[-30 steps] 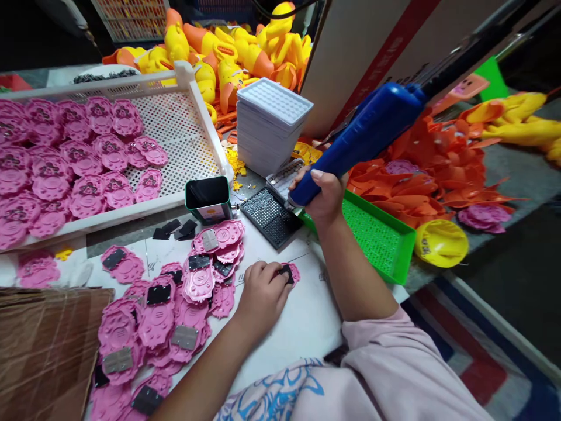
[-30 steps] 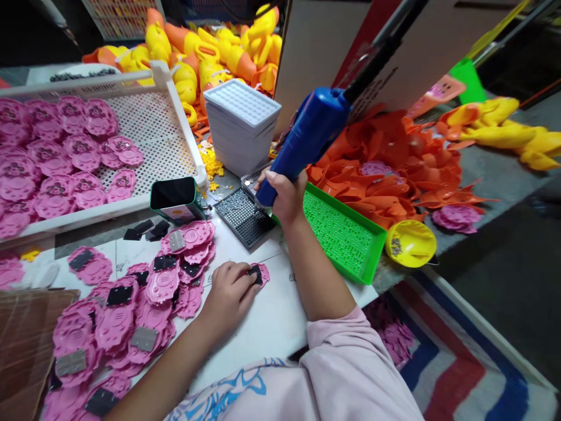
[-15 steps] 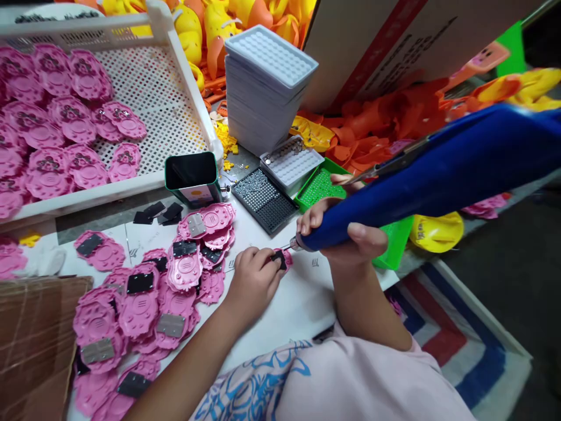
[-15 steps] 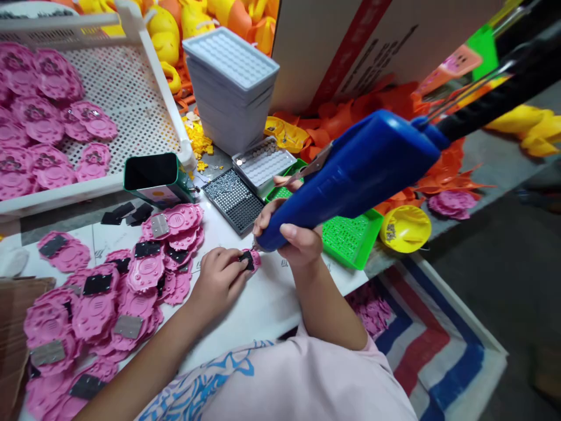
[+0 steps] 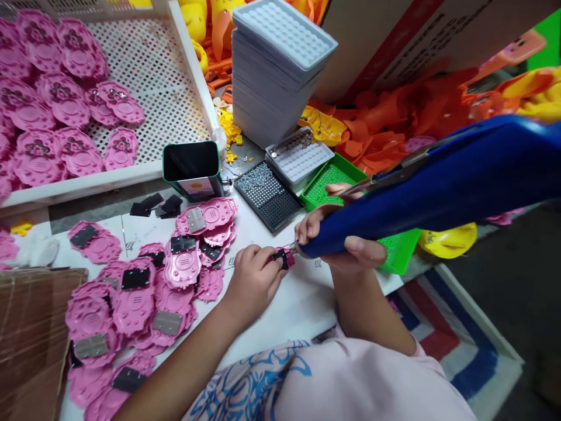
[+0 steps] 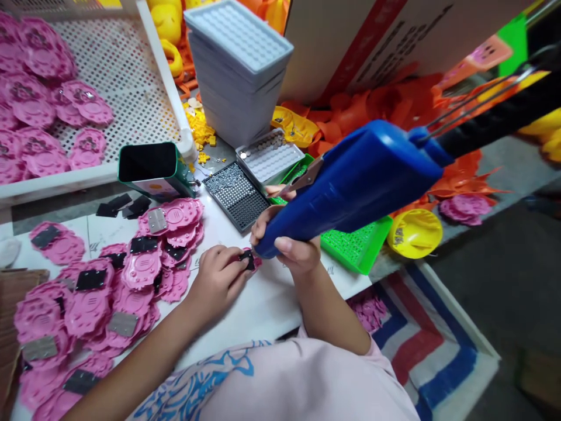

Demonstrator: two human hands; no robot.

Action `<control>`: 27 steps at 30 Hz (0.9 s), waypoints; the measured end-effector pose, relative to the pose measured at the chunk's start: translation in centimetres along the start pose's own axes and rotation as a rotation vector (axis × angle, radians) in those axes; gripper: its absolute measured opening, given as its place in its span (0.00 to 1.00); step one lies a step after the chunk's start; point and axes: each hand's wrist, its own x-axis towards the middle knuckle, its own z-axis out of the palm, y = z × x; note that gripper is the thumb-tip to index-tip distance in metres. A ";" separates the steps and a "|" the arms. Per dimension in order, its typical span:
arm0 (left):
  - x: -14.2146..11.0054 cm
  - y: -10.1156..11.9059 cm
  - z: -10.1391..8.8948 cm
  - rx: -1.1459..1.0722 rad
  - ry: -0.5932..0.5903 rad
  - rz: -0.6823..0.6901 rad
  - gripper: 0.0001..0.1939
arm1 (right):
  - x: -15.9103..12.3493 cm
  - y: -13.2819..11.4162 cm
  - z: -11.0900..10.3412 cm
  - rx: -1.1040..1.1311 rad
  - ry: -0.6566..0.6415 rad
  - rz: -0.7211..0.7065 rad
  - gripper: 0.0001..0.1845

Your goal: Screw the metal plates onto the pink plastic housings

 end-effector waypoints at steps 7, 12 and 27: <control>0.0 0.2 0.2 0.017 0.011 -0.015 0.04 | -0.2 -0.1 0.3 -0.162 -0.159 -0.107 0.12; 0.0 0.2 0.3 0.018 0.012 -0.026 0.05 | -0.4 0.0 0.5 -0.249 -0.209 -0.146 0.15; -0.5 -0.1 0.5 0.006 0.046 -0.017 0.05 | 3.8 -1.8 0.6 -0.219 0.070 -0.187 0.17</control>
